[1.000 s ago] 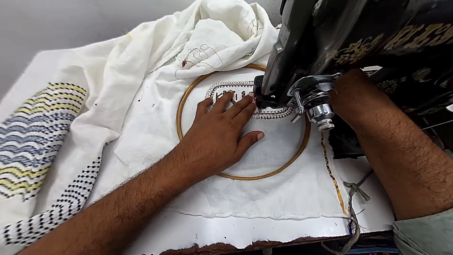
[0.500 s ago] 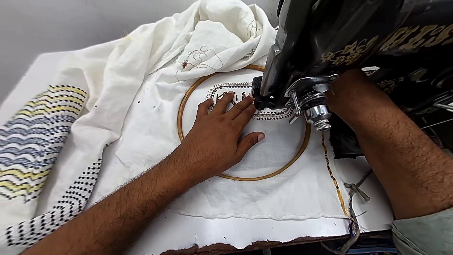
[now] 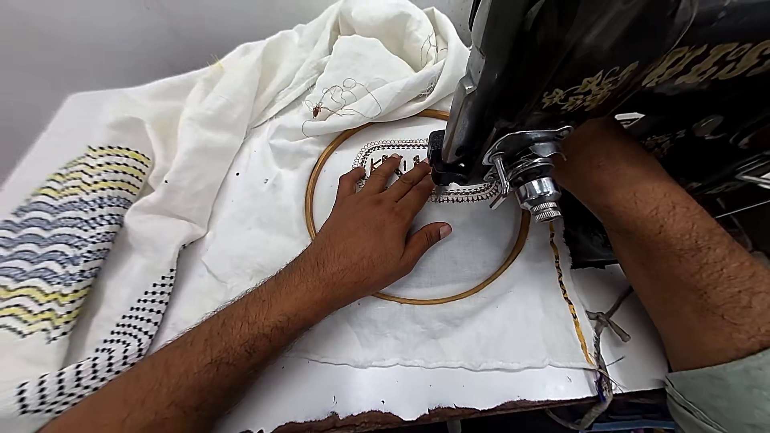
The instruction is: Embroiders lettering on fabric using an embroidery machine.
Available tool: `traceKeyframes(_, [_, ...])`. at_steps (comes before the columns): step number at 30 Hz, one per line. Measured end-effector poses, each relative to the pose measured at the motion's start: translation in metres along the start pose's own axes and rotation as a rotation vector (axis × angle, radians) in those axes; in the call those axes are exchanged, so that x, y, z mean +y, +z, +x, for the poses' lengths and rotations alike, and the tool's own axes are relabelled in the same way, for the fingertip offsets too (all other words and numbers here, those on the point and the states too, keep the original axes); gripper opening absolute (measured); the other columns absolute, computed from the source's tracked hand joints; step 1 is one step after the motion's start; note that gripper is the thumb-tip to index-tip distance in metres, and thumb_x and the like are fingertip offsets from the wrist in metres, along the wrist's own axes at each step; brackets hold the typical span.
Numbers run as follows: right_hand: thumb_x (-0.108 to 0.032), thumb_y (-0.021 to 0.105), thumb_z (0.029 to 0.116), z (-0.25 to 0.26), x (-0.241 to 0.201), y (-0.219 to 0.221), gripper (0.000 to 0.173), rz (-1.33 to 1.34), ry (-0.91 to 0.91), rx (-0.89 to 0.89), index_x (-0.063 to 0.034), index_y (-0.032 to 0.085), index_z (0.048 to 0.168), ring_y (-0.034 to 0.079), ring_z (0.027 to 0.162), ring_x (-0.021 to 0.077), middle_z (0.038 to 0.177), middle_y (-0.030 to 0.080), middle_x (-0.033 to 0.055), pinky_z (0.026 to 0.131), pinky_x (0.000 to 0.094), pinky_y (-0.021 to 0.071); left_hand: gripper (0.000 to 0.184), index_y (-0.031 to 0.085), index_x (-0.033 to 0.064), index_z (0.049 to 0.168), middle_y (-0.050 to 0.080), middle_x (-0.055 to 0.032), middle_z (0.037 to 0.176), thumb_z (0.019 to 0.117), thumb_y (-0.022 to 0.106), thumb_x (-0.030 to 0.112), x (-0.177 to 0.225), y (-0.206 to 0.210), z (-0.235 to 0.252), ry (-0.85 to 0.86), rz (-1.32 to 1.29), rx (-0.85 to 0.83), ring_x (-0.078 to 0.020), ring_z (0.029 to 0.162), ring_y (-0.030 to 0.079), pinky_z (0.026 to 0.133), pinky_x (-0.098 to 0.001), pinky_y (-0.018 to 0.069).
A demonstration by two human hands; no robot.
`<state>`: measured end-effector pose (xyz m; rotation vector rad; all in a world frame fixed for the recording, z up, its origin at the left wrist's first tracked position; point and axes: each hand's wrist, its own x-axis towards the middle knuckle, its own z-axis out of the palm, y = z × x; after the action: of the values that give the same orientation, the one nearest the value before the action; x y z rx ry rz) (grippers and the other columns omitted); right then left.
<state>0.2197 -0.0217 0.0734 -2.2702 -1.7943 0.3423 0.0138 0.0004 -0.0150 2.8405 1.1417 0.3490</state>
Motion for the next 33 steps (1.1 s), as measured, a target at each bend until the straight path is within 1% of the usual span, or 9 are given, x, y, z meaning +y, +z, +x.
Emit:
traceKeyframes(2, [-0.002, 0.056, 0.1012, -0.001, -0.001, 0.000, 0.023, -0.008, 0.001, 0.005, 0.0197, 0.060, 0.108, 0.057, 0.114, 0.0457, 0.116, 0.060, 0.0381, 0.096, 0.0561, 0.0406, 0.071, 0.055, 0.0152, 0.148, 0.046, -0.0014, 0.160, 0.1047, 0.028, 0.064, 0.000, 0.001, 0.000, -0.001, -0.002, 0.000, -0.0300, 0.152, 0.034, 0.116, -0.0639, 0.0254])
traceKeyframes(6, [-0.003, 0.058, 0.0996, 0.001, 0.002, 0.003, 0.024, 0.009, -0.051, 0.044, 0.0177, 0.061, 0.112, 0.056, 0.119, 0.0449, 0.120, 0.060, 0.0367, 0.099, 0.0568, 0.0403, 0.078, 0.046, 0.0117, 0.155, 0.040, -0.0044, 0.164, 0.1034, 0.027, 0.067, -0.001, 0.001, 0.000, -0.037, -0.008, -0.013, -0.0270, 0.153, 0.033, 0.119, -0.0614, 0.0229])
traceKeyframes(9, [-0.003, 0.059, 0.0994, 0.003, 0.003, 0.004, 0.025, -0.003, -0.070, 0.049, 0.0169, 0.061, 0.113, 0.056, 0.120, 0.0448, 0.120, 0.060, 0.0364, 0.099, 0.0580, 0.0402, 0.081, 0.044, 0.0099, 0.156, 0.039, -0.0062, 0.164, 0.1030, 0.026, 0.068, 0.000, 0.001, 0.000, -0.047, -0.002, -0.020, -0.0270, 0.154, 0.032, 0.120, -0.0617, 0.0223])
traceKeyframes(15, [-0.007, 0.058, 0.0999, 0.008, 0.009, 0.008, 0.027, -0.025, -0.103, 0.070, 0.0152, 0.062, 0.114, 0.056, 0.123, 0.0435, 0.122, 0.061, 0.0345, 0.099, 0.0583, 0.0400, 0.081, 0.044, 0.0100, 0.157, 0.039, -0.0062, 0.164, 0.1030, 0.025, 0.068, 0.000, -0.001, 0.000, -0.041, 0.013, -0.035, -0.0261, 0.154, 0.032, 0.120, -0.0601, 0.0218])
traceKeyframes(20, [-0.004, 0.057, 0.1011, 0.002, 0.003, 0.002, 0.025, -0.019, -0.055, 0.030, 0.0183, 0.061, 0.110, 0.056, 0.118, 0.0462, 0.118, 0.060, 0.0377, 0.096, 0.0581, 0.0403, 0.081, 0.044, 0.0094, 0.156, 0.039, -0.0069, 0.164, 0.1033, 0.025, 0.067, 0.000, -0.001, -0.001, -0.034, 0.009, -0.031, -0.0272, 0.154, 0.032, 0.120, -0.0609, 0.0222])
traceKeyframes(22, [-0.005, 0.061, 0.0985, 0.003, 0.009, 0.006, 0.024, 0.043, -0.118, 0.087, 0.0161, 0.062, 0.110, 0.057, 0.117, 0.0437, 0.117, 0.061, 0.0355, 0.097, 0.0574, 0.0407, 0.081, 0.045, 0.0097, 0.156, 0.039, -0.0063, 0.164, 0.1032, 0.025, 0.068, 0.001, -0.001, -0.001, -0.036, 0.010, -0.031, -0.0275, 0.153, 0.033, 0.120, -0.0609, 0.0231])
traceKeyframes(24, [-0.007, 0.064, 0.0953, 0.007, 0.017, 0.012, 0.022, 0.086, -0.198, 0.162, 0.0120, 0.065, 0.106, 0.061, 0.112, 0.0406, 0.111, 0.065, 0.0315, 0.093, 0.0575, 0.0434, 0.081, 0.045, 0.0105, 0.156, 0.040, -0.0056, 0.164, 0.1029, 0.025, 0.068, 0.001, -0.001, -0.001, -0.036, 0.007, -0.029, -0.0271, 0.153, 0.033, 0.119, -0.0604, 0.0235])
traceKeyframes(31, [-0.009, 0.057, 0.1020, 0.007, 0.008, 0.004, 0.027, -0.033, -0.058, 0.040, 0.0153, 0.063, 0.110, 0.058, 0.117, 0.0472, 0.117, 0.062, 0.0360, 0.093, 0.0630, 0.0411, 0.080, 0.046, 0.0106, 0.155, 0.041, -0.0054, 0.164, 0.1033, 0.026, 0.067, 0.001, 0.001, 0.001, -0.029, 0.008, -0.016, -0.0268, 0.153, 0.034, 0.119, -0.0610, 0.0234])
traceKeyframes(33, [-0.008, 0.058, 0.1005, 0.008, 0.009, 0.005, 0.024, -0.029, -0.069, 0.052, 0.0145, 0.063, 0.108, 0.059, 0.114, 0.0473, 0.114, 0.062, 0.0353, 0.091, 0.0633, 0.0421, 0.079, 0.047, 0.0101, 0.154, 0.041, -0.0053, 0.163, 0.1033, 0.027, 0.067, 0.002, 0.001, 0.001, -0.023, 0.005, -0.013, -0.0269, 0.153, 0.034, 0.119, -0.0609, 0.0234])
